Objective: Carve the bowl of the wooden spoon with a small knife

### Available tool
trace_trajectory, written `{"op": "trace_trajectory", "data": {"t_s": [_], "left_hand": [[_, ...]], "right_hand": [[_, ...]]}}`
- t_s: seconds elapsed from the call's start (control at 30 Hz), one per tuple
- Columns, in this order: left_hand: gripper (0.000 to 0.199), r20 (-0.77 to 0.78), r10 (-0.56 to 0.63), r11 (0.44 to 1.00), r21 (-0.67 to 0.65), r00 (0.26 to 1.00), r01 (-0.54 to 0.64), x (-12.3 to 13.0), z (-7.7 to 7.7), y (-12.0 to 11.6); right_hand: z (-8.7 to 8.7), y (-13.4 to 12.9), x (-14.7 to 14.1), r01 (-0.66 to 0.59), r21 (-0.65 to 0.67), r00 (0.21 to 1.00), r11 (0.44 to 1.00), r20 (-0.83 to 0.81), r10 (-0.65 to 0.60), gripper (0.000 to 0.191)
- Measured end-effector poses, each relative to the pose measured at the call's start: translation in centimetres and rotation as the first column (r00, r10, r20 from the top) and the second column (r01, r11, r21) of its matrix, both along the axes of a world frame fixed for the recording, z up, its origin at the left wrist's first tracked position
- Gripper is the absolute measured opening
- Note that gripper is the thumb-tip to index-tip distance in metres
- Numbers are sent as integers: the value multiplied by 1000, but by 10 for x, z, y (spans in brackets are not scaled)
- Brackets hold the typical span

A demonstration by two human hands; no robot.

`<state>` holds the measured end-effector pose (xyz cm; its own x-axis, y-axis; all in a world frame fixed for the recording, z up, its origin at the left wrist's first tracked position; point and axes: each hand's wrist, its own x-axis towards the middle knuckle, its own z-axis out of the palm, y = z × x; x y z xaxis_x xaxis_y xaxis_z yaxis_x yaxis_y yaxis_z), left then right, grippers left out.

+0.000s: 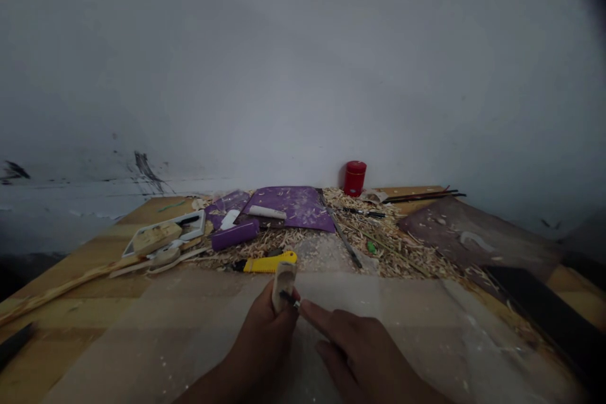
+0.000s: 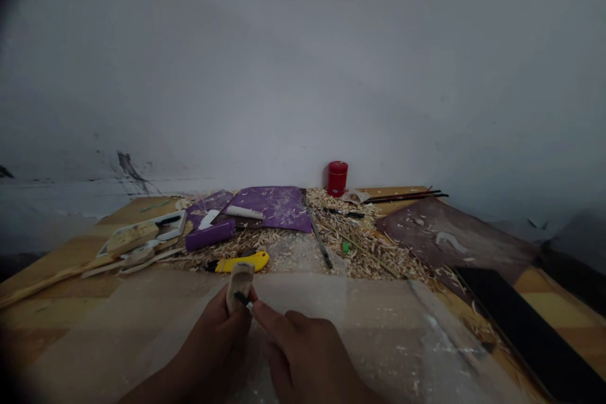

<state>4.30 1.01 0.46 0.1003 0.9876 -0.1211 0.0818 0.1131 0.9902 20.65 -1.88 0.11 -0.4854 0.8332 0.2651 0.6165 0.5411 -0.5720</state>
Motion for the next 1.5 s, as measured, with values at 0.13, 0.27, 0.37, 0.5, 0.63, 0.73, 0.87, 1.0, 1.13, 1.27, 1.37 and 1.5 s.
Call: {"op": "trace_trajectory", "data": {"t_s": [0.13, 0.27, 0.37, 0.5, 0.63, 0.73, 0.87, 1.0, 1.13, 1.27, 1.37, 1.5], "left_hand": [[7, -13, -5, 1000, -1, 1000, 5, -2, -3, 2], [9, -21, -3, 1000, 30, 1000, 3, -3, -9, 4], [6, -55, 9, 999, 48, 998, -6, -3, -10, 5], [5, -81, -7, 1000, 20, 997, 9, -2, -6, 4], [2, -106, 7, 1000, 2, 994, -7, 0, 2, 3], [1, -113, 15, 1000, 16, 993, -14, 1, 5, 3], [3, -102, -2, 1000, -17, 995, 1, 0, 2, 3], [6, -117, -34, 999, -1, 993, 34, -2, -4, 4], [13, -152, -90, 996, -29, 984, 87, -5, -6, 5], [19, -97, -162, 985, -78, 982, 154, -6, -5, 5], [18, -40, -148, 986, -81, 988, 144, -4, -4, 4], [23, -1, -177, 976, -127, 984, 176, -2, -3, 1]], "right_hand": [[-3, 1, 1, -16, 15, 1000, 1000, 6, 15, 59], [-5, 2, 1, -4, 29, 1000, 1000, -1, 4, 59], [-5, 2, 1, -12, 39, 1000, 999, 5, 12, 57], [-5, 2, 1, -9, 39, 1000, 999, 14, 9, 56], [-4, 1, 1, -3, 28, 1000, 1000, 4, 3, 55], [-2, 1, 1, -8, 28, 1000, 1000, -12, 8, 53], [1, 1, 1, -4, 25, 1000, 1000, 2, 4, 52], [-1, 1, 1, 15, 45, 999, 999, 35, -16, 52], [-2, 2, 1, 26, 77, 996, 997, 77, -32, 49], [1, 0, 0, 43, 78, 995, 996, 83, -49, 49], [3, -2, 0, 42, 72, 997, 997, 68, -47, 49], [3, -2, 1, 45, 67, 996, 997, 69, -49, 48]]}}
